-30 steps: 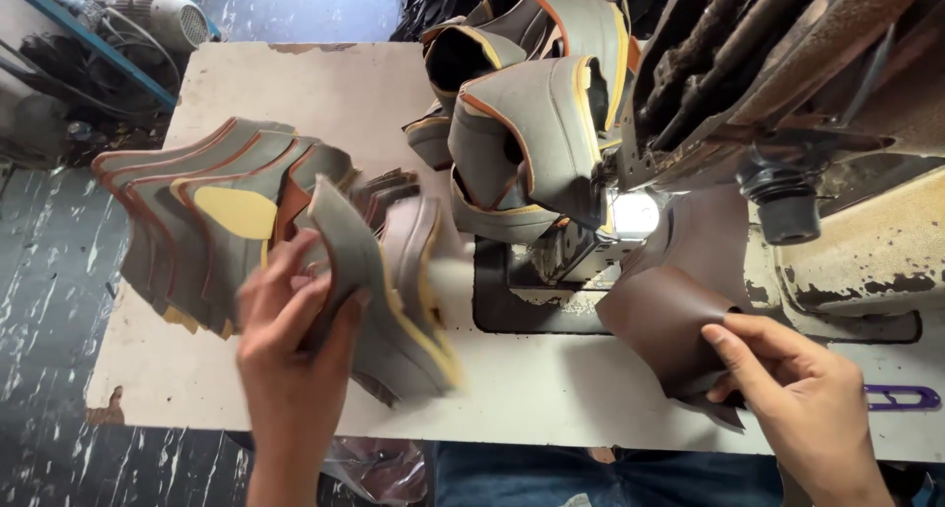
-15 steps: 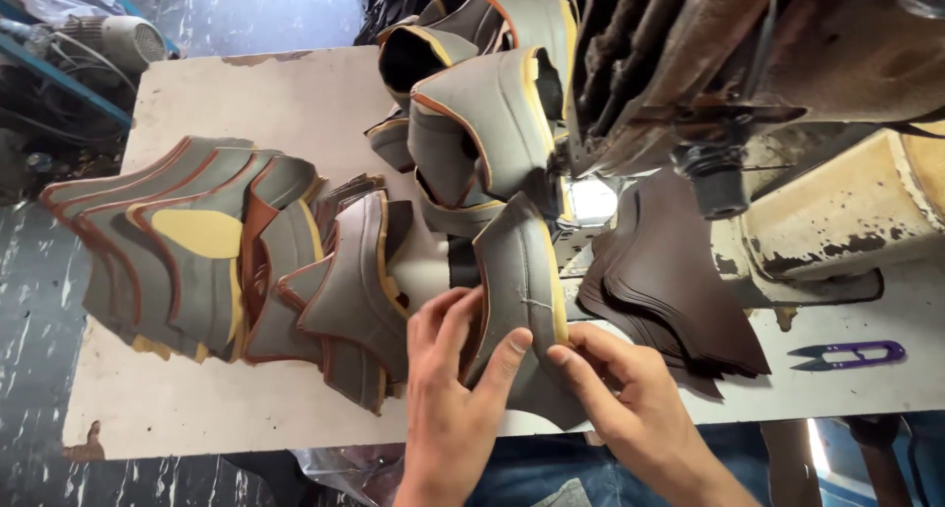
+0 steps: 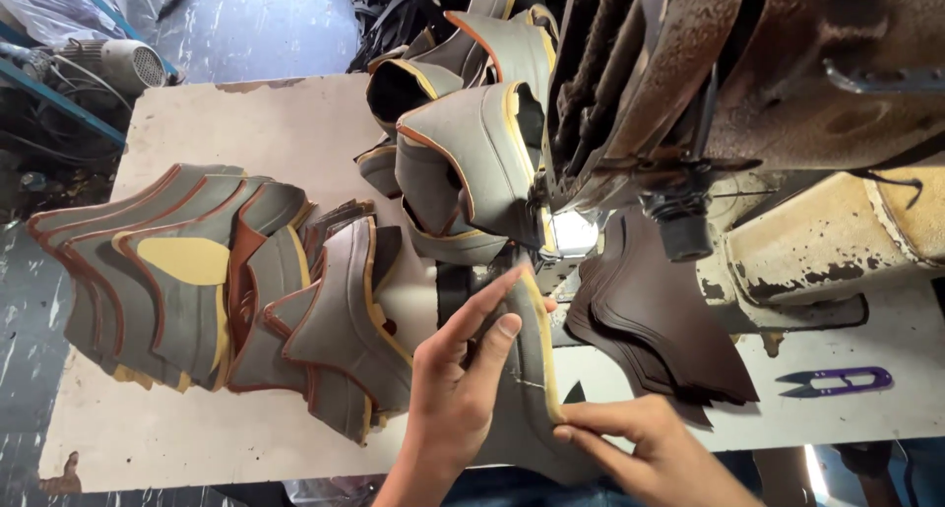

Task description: Aligning and stitching shoe components using an industrial sewing machine.

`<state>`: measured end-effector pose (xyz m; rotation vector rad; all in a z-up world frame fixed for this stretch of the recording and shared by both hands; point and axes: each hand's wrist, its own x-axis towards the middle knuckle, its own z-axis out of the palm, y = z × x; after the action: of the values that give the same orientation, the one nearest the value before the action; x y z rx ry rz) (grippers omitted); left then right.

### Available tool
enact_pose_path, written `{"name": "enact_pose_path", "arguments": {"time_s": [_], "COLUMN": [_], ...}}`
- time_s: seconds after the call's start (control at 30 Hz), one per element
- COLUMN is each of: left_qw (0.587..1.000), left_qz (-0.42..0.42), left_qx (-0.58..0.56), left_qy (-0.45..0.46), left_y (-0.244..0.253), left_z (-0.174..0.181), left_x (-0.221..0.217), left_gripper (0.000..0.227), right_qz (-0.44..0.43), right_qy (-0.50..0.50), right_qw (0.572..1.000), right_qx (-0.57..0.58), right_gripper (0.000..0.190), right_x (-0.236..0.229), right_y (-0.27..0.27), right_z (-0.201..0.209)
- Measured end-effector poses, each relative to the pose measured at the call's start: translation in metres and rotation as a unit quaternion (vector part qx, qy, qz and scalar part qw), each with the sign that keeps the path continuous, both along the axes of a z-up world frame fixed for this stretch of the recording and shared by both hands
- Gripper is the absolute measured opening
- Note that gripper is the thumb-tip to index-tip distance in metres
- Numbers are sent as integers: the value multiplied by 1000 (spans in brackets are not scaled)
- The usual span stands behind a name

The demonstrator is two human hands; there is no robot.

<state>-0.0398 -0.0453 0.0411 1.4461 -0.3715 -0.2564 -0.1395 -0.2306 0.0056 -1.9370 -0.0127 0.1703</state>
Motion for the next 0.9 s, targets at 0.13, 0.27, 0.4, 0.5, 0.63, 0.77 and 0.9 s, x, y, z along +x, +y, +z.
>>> {"name": "enact_pose_path", "arguments": {"time_s": [0.13, 0.27, 0.4, 0.5, 0.63, 0.77, 0.9], "left_qw": [999, 998, 996, 997, 998, 999, 999], "left_qz": [-14, -37, -55, -36, -34, -14, -2], "left_qx": [6, 8, 33, 49, 35, 23, -45], "left_qy": [-48, -44, -60, -54, -27, -19, 7], "left_y": [-5, -7, -8, -11, -14, -21, -28], "left_z": [4, 4, -2, -11, -14, -19, -30], "left_x": [11, 21, 28, 33, 39, 46, 56], "left_gripper": [48, 42, 26, 24, 23, 23, 14], "right_qz": [-75, -159, -176, -203, -214, -236, -238], "right_qy": [31, 99, 59, 45, 15, -14, 5], "right_qw": [996, 978, 976, 970, 972, 970, 970], "right_qx": [28, 92, 115, 129, 93, 59, 38], "right_gripper": [22, 12, 12, 14, 15, 13, 16], "right_x": [-6, -13, -18, -18, -14, -5, 7], "right_y": [15, 26, 32, 40, 44, 46, 40], "right_z": [-22, -42, -58, -55, -50, -34, -17]}}
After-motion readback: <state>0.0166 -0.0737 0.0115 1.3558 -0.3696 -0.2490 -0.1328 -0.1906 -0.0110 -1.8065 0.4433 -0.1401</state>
